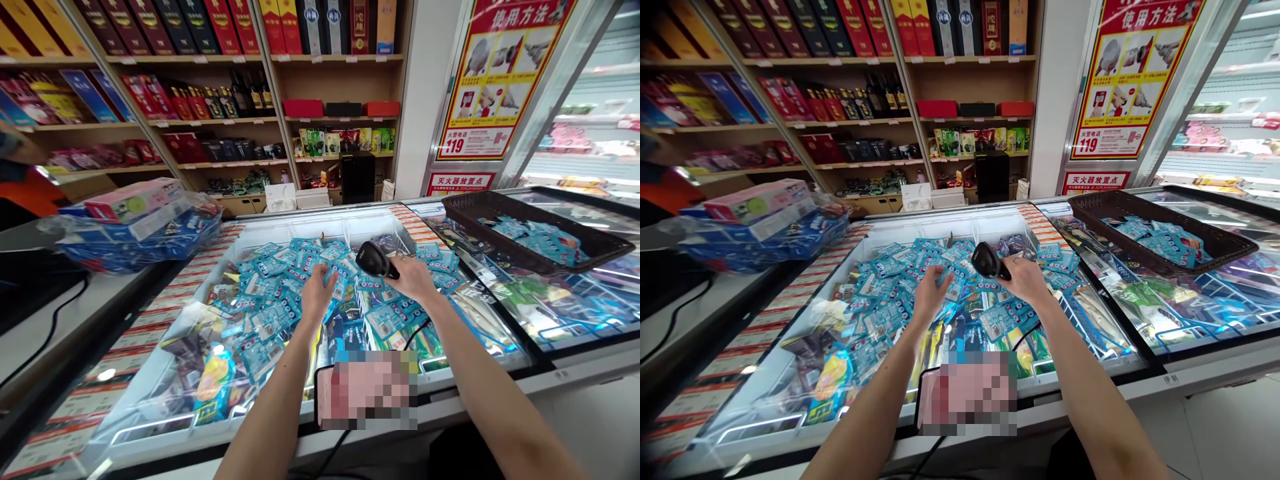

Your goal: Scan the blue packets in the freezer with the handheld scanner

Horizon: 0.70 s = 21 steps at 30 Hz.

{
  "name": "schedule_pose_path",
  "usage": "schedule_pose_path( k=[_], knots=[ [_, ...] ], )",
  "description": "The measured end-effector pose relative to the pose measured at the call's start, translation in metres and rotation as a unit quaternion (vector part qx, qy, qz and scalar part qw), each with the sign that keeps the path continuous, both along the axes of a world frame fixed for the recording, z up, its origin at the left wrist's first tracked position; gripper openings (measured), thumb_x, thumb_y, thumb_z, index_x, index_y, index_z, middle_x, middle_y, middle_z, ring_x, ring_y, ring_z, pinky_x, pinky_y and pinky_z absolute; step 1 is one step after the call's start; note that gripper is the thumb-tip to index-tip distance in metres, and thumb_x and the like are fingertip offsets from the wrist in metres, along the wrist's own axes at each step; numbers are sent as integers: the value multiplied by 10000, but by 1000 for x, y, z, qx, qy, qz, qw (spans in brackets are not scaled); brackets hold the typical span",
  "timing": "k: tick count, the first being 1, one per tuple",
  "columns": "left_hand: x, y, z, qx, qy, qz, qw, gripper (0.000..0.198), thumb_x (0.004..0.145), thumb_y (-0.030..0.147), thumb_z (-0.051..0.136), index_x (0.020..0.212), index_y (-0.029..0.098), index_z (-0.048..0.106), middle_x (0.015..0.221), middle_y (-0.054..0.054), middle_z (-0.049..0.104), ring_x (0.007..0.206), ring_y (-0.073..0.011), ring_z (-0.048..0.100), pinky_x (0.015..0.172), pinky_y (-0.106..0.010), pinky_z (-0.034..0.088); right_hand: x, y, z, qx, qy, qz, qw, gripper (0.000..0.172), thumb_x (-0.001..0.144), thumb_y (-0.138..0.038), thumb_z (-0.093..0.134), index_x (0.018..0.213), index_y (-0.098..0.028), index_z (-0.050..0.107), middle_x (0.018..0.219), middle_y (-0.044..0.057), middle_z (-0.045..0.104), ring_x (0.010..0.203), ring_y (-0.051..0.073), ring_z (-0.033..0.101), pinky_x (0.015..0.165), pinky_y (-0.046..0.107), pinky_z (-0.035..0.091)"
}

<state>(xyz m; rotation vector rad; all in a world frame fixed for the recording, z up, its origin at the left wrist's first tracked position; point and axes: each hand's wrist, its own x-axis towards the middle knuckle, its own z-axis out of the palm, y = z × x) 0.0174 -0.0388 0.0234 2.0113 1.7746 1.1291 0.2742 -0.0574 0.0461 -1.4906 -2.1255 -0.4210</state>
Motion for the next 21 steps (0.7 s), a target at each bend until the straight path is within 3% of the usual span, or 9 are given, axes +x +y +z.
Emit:
schedule_pose_path(
  k=[3,6,9,13,16,21],
  knots=[
    [6,5,5,39,30,-67,997,314,891,466,414,1055,210,493,1052,-87,649,903,-229,628,752,-342,455,1,1,-2,28,15,-18,999,322,772,-366,600,1031,-175,598,881,66,673,824,216,624,667,274,417],
    [17,19,10,66,92,-135,984,276,918,415,374,1074,210,471,1131,-100,629,1070,-226,580,908,-375,420,4,3,-2,58,44,-51,996,336,763,-361,601,1036,-166,600,869,75,672,804,220,623,658,277,417],
    [23,34,13,26,190,-181,965,264,930,394,342,1073,201,452,1000,-90,667,991,-221,617,962,-402,385,6,4,-2,66,57,-74,994,329,755,-367,603,1015,-165,605,823,70,666,771,220,620,633,277,410],
    [12,39,11,9,261,-129,957,332,944,397,281,1115,150,424,807,-102,681,891,-243,652,889,-384,417,5,3,-3,61,50,-73,994,307,755,-367,598,992,-172,611,808,66,661,766,216,616,633,271,403],
    [-7,33,7,20,278,-91,956,346,948,395,263,1096,131,431,737,-91,682,820,-229,666,941,-388,385,3,2,-5,55,44,-56,996,313,762,-377,594,995,-169,609,813,69,662,765,213,614,641,268,404],
    [-28,26,-2,71,234,-32,969,334,931,416,325,1082,145,450,916,-126,692,940,-233,645,1022,-423,317,0,-1,-5,40,23,1,999,316,782,-385,591,1008,-164,599,860,83,671,807,219,619,668,275,420]
  ],
)
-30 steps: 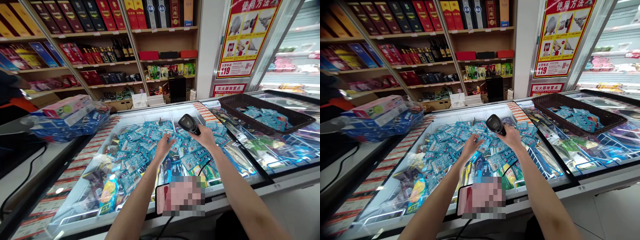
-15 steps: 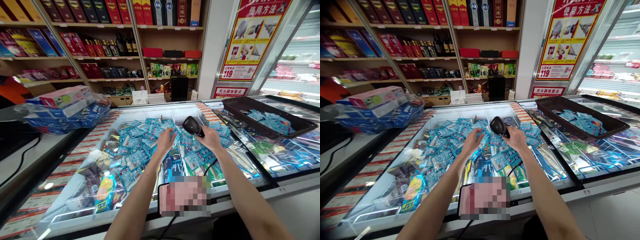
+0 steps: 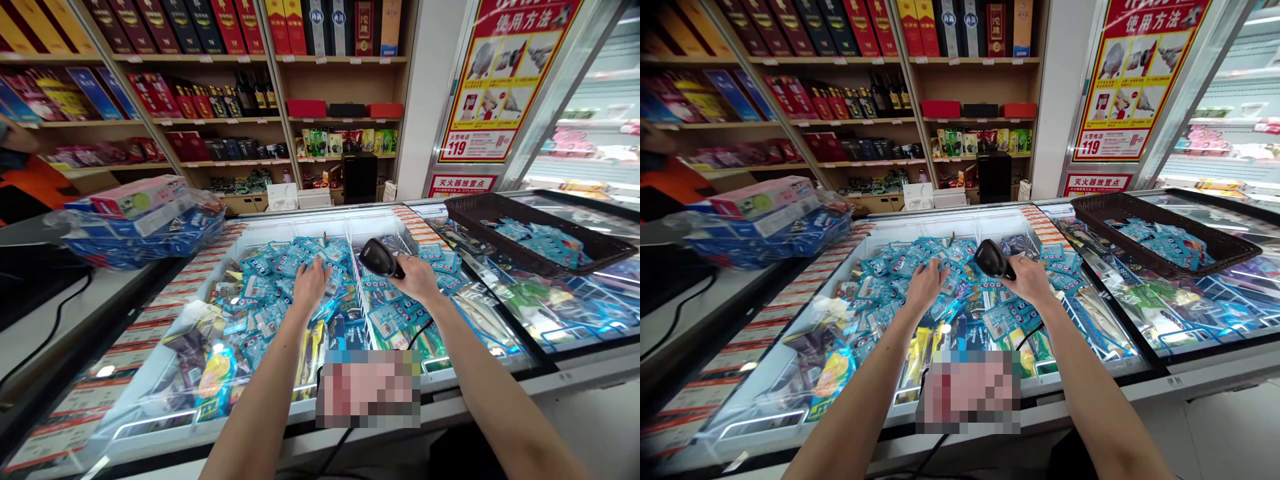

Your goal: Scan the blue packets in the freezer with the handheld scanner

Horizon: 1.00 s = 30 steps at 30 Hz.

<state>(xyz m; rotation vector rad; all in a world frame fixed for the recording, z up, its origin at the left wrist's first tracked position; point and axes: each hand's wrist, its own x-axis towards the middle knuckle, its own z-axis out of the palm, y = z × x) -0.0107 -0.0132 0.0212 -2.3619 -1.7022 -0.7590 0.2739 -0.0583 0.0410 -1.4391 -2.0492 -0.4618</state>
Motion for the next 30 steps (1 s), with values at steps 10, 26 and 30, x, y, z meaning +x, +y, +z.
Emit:
schedule_pose_path(
  k=[10,26,30],
  knots=[
    [7,-5,7,64,-262,-30,963,290,893,443,436,1019,185,476,910,-63,568,846,-188,554,786,-321,426,-10,-3,-3,-25,-44,94,994,302,831,-352,555,1074,-174,583,954,86,673,896,217,619,712,286,453],
    [8,10,-6,32,-502,15,864,399,814,432,561,1090,187,410,895,-48,533,836,-163,572,689,-283,491,-12,-8,-2,-29,-55,163,985,267,833,-298,541,1073,-189,587,964,75,665,901,197,613,728,282,467],
    [9,10,-9,19,-517,-13,856,383,805,405,571,1070,190,396,931,-50,537,833,-148,573,689,-260,489,-11,-9,-1,-32,-53,171,983,265,824,-290,550,1066,-192,591,954,72,665,899,193,614,730,281,471]
  ],
)
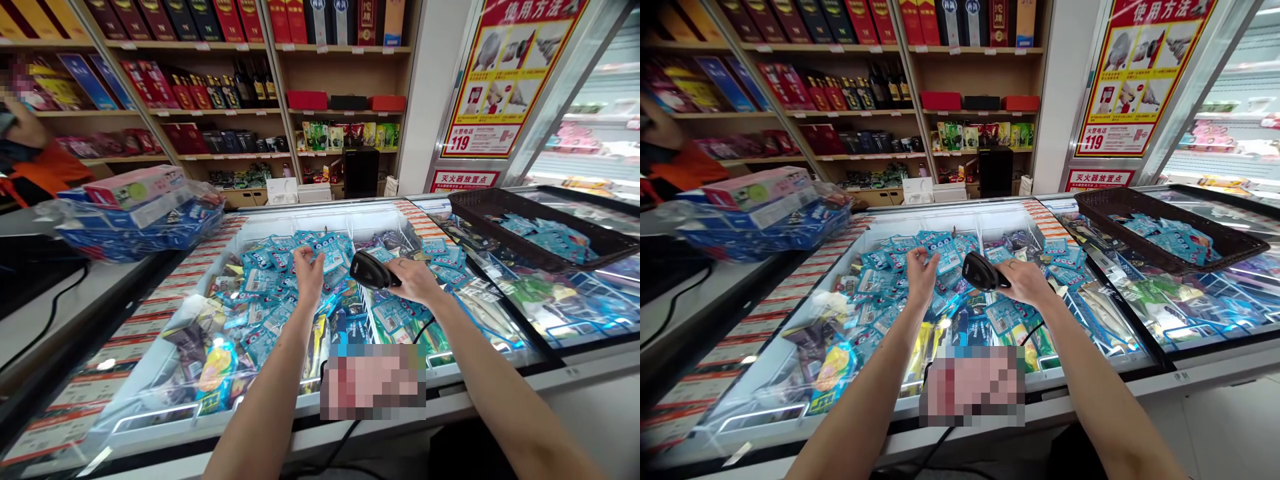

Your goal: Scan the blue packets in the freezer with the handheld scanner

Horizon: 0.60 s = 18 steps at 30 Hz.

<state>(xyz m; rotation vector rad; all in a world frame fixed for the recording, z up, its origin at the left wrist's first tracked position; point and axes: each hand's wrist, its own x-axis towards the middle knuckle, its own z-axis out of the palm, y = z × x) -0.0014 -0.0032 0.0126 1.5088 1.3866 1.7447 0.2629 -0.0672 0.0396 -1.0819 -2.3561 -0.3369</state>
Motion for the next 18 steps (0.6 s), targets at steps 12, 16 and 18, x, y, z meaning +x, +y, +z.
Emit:
schedule_pose_path(
  k=[12,16,18],
  knots=[
    [5,-2,2,10,16,11,1000,392,790,432,590,1044,191,414,965,-57,499,811,-134,546,699,-261,485,0,0,0,-14,-18,2,1000,310,810,-329,591,1083,-182,586,1023,88,659,898,198,619,741,298,481],
    [6,-4,4,0,30,24,999,413,789,475,586,1040,192,420,960,-62,503,811,-142,545,667,-253,481,1,0,0,-13,-18,1,1000,310,807,-333,594,1080,-186,589,1036,90,659,896,198,620,727,297,480],
    [6,-4,5,1,34,20,999,421,795,484,577,1050,191,415,959,-61,509,771,-132,544,647,-248,476,2,0,0,-9,-20,-3,1000,310,812,-336,585,1084,-187,588,1031,89,659,903,199,617,720,292,474]
  ],
)
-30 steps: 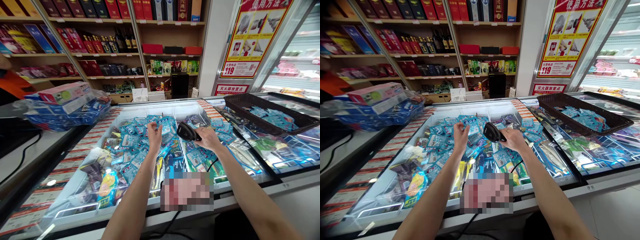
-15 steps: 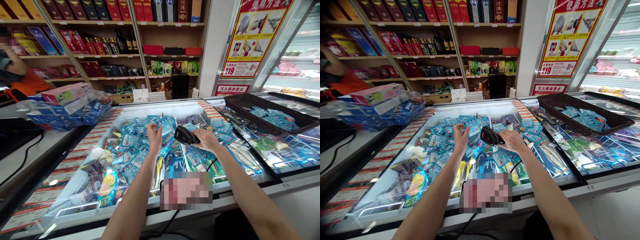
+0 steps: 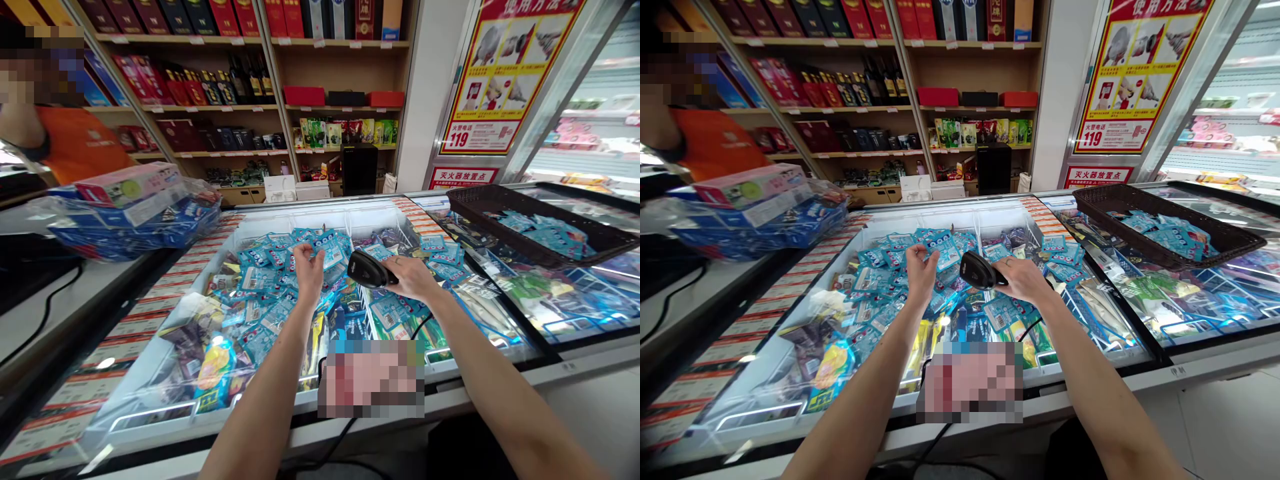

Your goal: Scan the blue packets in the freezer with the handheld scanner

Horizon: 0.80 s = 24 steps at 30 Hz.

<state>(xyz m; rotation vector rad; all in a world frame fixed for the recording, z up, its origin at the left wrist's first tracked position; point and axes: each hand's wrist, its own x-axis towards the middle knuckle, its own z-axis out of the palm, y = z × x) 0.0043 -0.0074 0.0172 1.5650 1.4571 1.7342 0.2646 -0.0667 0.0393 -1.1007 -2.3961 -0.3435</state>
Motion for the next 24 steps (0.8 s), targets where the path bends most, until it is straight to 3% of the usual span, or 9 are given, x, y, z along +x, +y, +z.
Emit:
schedule_pose_path(
  k=[4,8,13,16,19,21,24],
  knots=[
    [-2,-3,1,13,13,4,1000,401,826,423,553,1107,180,402,984,-75,543,742,-132,565,679,-270,484,6,1,-1,3,-7,-42,999,306,810,-329,580,1085,-194,588,983,74,667,883,202,616,697,278,449],
    [-4,-10,5,23,98,49,994,425,862,314,498,1239,158,379,1054,-121,564,921,-206,589,823,-363,479,13,4,-2,13,0,-144,990,345,784,-352,607,1082,-178,589,916,76,670,844,226,615,669,284,418],
    [1,-20,13,99,246,84,961,569,852,267,514,1373,135,325,1404,-203,324,1333,-302,299,1073,-474,279,17,5,-2,11,11,-213,977,374,785,-364,598,1109,-178,580,922,84,671,849,238,612,655,286,388],
    [10,-25,14,98,367,-17,925,466,877,287,480,1329,186,423,1402,-153,376,1332,-290,304,1078,-486,255,17,5,-2,3,7,-222,975,364,781,-373,604,1092,-183,588,909,83,673,839,240,610,654,287,377],
    [19,-28,9,71,487,-160,856,301,888,289,464,1162,234,577,1261,-96,541,1221,-258,445,1056,-469,284,18,4,-1,-2,2,-228,974,359,786,-383,599,1082,-179,589,904,83,673,836,239,609,653,285,370],
    [21,-27,5,50,530,-179,827,262,893,270,449,1088,238,621,1170,-83,604,1141,-247,510,1053,-473,280,18,4,0,-6,-2,-238,971,361,796,-401,584,1075,-172,586,898,83,671,838,238,609,653,284,366],
    [17,-25,1,27,561,-132,817,313,886,167,404,1090,237,631,1115,-71,636,1087,-231,551,1075,-475,247,19,3,2,-17,-14,-251,968,345,809,-425,565,1039,-169,586,889,81,669,838,237,608,649,283,360]
  ],
)
